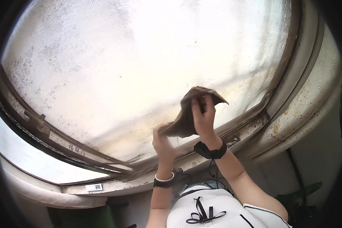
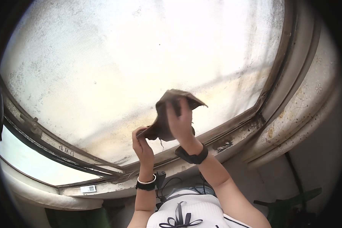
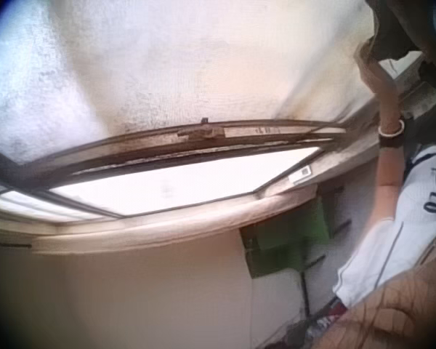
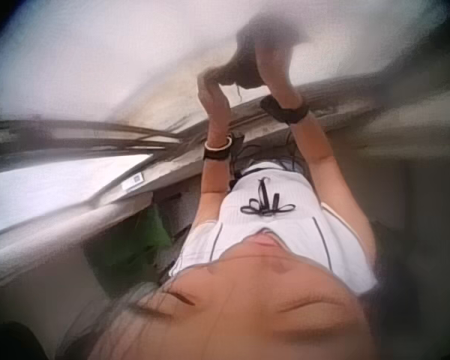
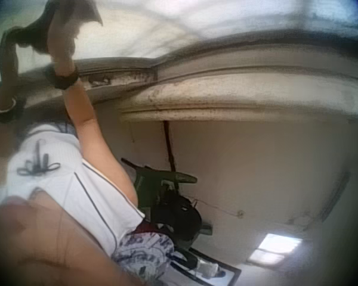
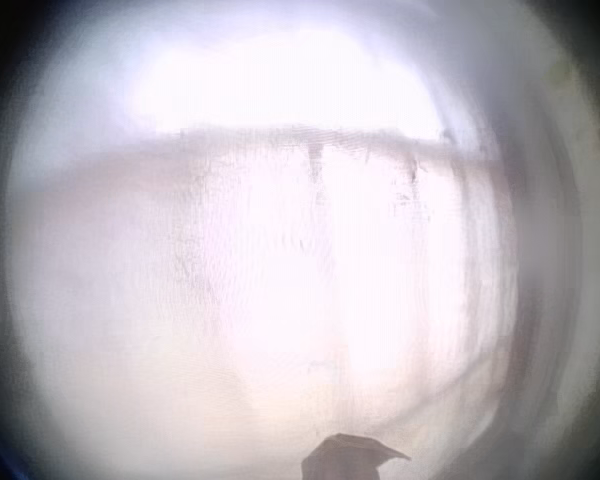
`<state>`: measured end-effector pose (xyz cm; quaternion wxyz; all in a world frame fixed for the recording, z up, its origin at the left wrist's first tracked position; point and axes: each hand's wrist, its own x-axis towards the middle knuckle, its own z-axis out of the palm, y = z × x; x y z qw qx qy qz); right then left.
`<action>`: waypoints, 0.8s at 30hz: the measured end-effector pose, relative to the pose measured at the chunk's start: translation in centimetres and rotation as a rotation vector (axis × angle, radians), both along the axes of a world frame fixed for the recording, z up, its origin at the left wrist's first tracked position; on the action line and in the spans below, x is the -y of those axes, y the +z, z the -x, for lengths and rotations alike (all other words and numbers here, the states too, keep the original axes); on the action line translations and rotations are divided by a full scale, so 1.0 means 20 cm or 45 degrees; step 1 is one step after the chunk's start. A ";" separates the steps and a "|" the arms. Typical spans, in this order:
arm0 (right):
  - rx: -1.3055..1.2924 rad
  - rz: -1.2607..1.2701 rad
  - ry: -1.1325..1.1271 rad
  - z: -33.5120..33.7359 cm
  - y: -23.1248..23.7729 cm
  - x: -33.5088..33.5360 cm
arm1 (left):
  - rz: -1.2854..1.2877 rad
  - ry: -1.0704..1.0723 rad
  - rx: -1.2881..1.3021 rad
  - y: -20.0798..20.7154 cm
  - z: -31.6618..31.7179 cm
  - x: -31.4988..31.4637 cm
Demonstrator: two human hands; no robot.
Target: The person cleans a window by wiping the frame and mesh screen with a cloth, repeatedly folding and repositioning the cloth to scrub different sections.
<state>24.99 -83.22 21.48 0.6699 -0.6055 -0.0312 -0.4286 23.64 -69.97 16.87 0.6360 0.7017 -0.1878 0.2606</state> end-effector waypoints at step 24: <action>-0.203 0.642 0.407 0.04 -0.06 -0.47 | 0.083 0.087 -0.168 0.01 0.11 -0.23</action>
